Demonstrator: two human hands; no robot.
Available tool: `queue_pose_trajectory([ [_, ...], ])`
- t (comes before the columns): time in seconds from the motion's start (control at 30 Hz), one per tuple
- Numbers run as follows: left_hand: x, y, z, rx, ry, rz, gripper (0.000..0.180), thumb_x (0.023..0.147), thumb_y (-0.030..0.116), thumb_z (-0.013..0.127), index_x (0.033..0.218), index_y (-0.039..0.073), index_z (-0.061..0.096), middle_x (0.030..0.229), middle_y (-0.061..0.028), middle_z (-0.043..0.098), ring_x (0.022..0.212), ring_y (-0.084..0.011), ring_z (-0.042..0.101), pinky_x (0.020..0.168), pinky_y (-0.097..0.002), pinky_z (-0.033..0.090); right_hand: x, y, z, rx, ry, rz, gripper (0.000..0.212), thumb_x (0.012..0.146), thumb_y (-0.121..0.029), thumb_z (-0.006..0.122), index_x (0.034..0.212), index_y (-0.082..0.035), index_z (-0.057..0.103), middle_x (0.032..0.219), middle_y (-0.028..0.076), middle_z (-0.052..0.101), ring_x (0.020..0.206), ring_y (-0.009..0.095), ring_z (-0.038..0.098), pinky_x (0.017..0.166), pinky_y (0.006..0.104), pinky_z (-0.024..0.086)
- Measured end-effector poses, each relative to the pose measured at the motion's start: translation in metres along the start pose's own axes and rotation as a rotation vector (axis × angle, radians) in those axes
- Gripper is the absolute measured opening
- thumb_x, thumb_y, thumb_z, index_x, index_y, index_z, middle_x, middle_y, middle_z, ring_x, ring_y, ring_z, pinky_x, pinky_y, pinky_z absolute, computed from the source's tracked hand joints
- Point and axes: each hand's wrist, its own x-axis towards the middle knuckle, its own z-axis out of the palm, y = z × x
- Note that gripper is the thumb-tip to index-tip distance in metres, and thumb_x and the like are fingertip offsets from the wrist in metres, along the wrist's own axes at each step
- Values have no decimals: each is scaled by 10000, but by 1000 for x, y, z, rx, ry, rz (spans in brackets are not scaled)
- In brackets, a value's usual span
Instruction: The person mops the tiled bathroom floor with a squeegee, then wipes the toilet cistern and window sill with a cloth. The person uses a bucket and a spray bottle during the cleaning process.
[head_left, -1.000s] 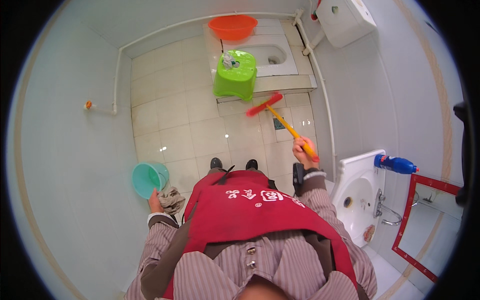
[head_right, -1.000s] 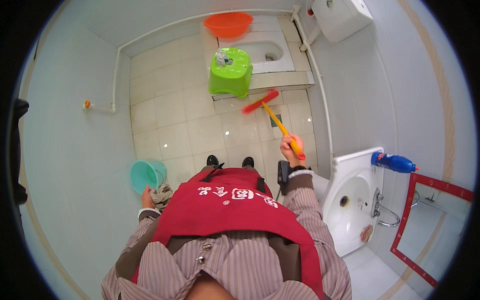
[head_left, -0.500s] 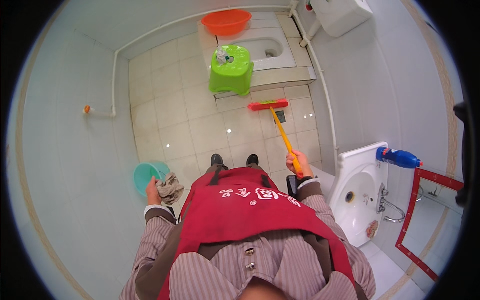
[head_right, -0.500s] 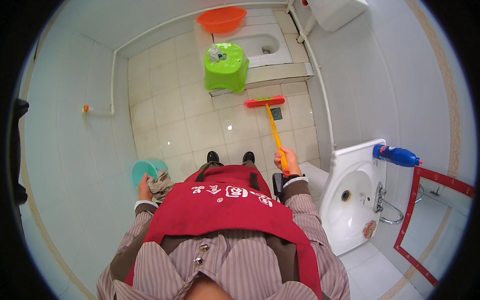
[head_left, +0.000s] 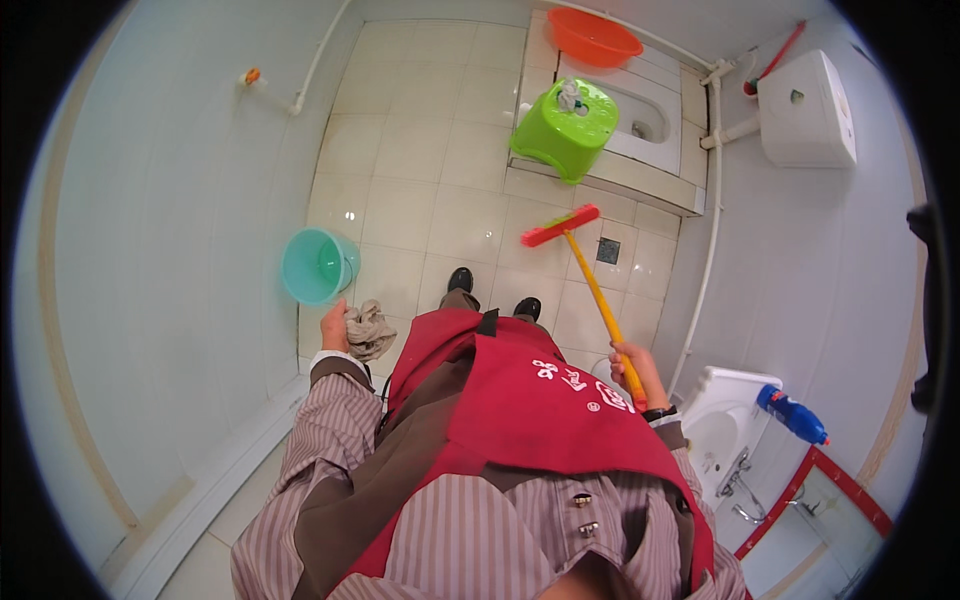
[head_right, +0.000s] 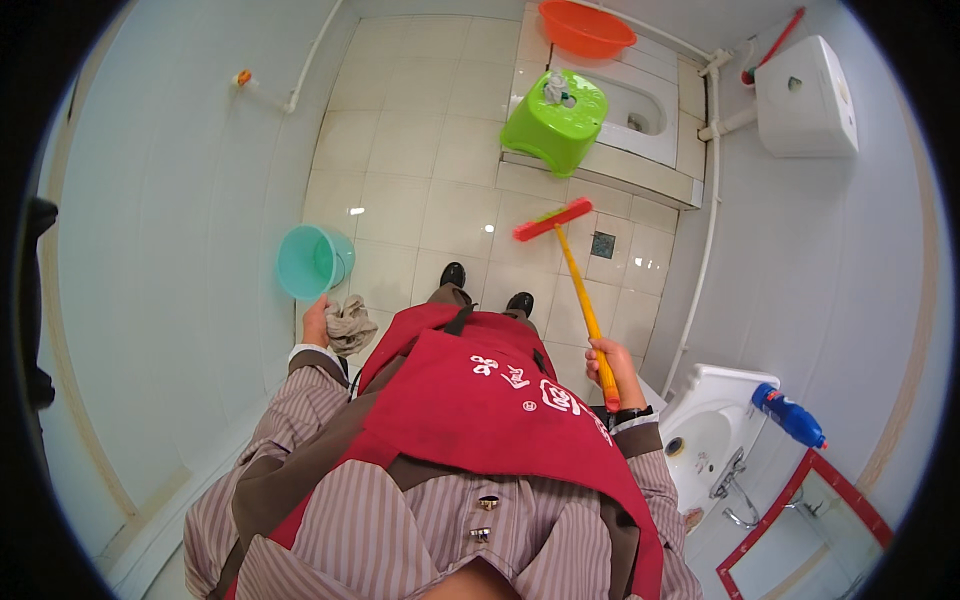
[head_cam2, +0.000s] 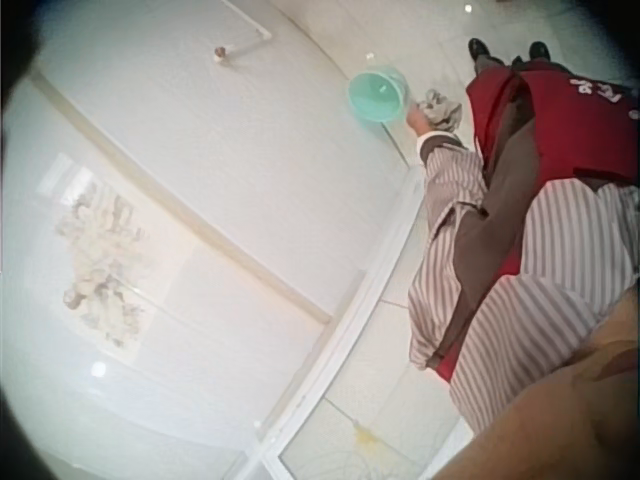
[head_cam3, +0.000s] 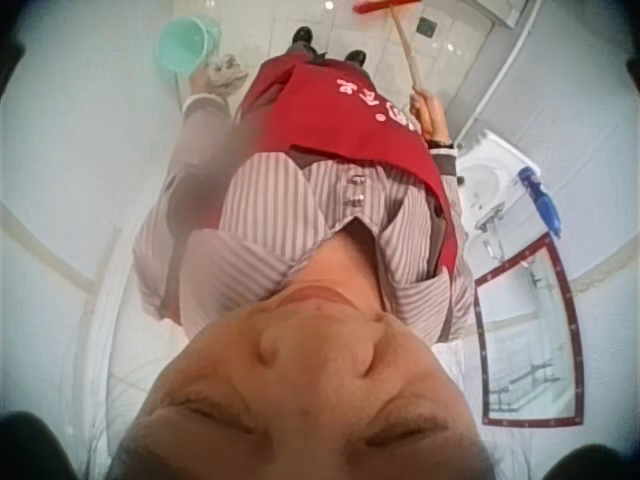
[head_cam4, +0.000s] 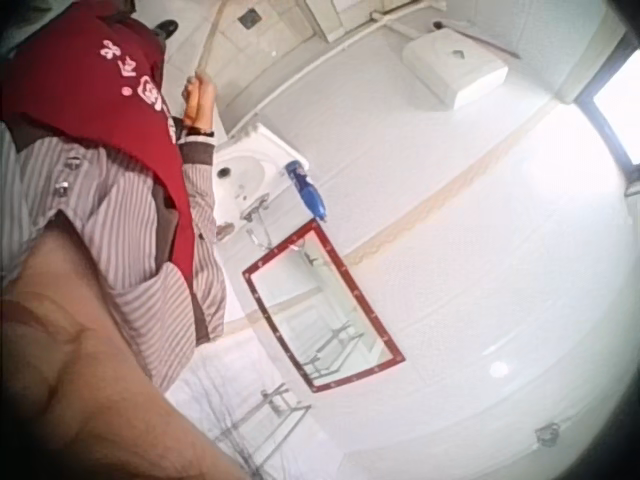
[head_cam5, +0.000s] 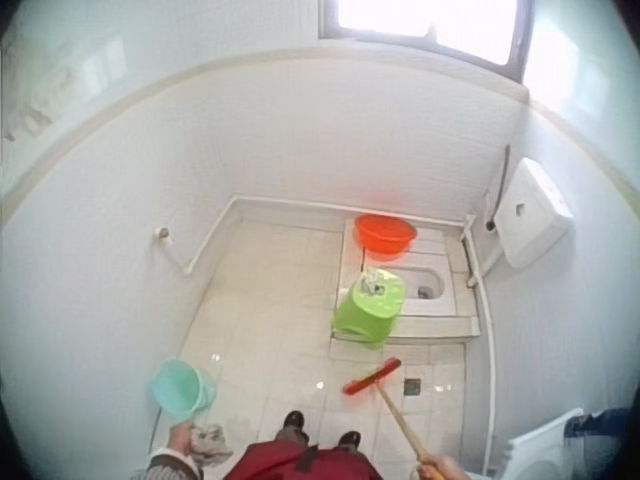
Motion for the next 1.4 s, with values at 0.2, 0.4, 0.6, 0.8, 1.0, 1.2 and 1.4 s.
queue_pose_trajectory([
  [0.2, 1, -13, -7, -36, 22, -115, 284, 820, 313, 548, 741, 43, 520, 702, -74, 553, 669, -203, 551, 630, -352, 450, 58, -11, 52, -138, -104, 38, 127, 798, -156, 516, 790, -76, 417, 606, 16, 470, 437, 80, 411, 374, 198, 321],
  [0.4, -9, -15, -10, -68, -7, -156, 293, 827, 312, 537, 819, 20, 521, 768, -93, 562, 693, -212, 559, 647, -359, 463, 73, -14, 32, -194, -132, 1, 128, 779, -166, 522, 778, -77, 430, 600, 13, 473, 437, 78, 426, 375, 198, 335],
  [0.6, -21, -9, -2, -35, -44, -44, 265, 827, 299, 541, 755, 44, 540, 752, -79, 561, 696, -203, 555, 645, -351, 464, 25, -28, -31, -284, 49, -46, 243, 766, -160, 519, 986, -67, 474, 596, -6, 476, 407, 66, 420, 370, 195, 354],
  [0.8, -24, -12, 11, -47, -9, 13, 271, 837, 300, 534, 736, 50, 557, 712, -52, 555, 675, -176, 540, 637, -314, 445, 0, -43, -39, -433, 163, -97, 220, 754, -143, 517, 952, -83, 439, 588, 4, 462, 401, 83, 424, 354, 187, 347],
  [1.0, -40, -19, -2, -139, 33, 65, 281, 810, 306, 568, 735, 35, 577, 747, -53, 567, 707, -167, 533, 648, -307, 430, 6, -49, 11, -507, 34, -75, 249, 743, -79, 515, 970, -65, 414, 587, 19, 457, 387, 103, 426, 349, 221, 361],
  [1.2, -10, -35, -36, -119, 99, -68, 282, 827, 326, 547, 735, 61, 565, 701, -40, 556, 663, -157, 528, 623, -303, 431, 86, -46, 104, -454, -152, -8, 305, 744, -73, 498, 1033, -48, 404, 608, 22, 440, 414, 99, 421, 365, 220, 354],
  [1.4, -13, -78, -98, 0, 201, -151, 291, 829, 327, 540, 722, 56, 558, 697, -56, 555, 652, -175, 520, 600, -306, 428, 150, 12, 195, -498, -282, -25, 254, 741, -76, 494, 987, -60, 430, 620, 18, 446, 435, 91, 422, 376, 223, 349],
])
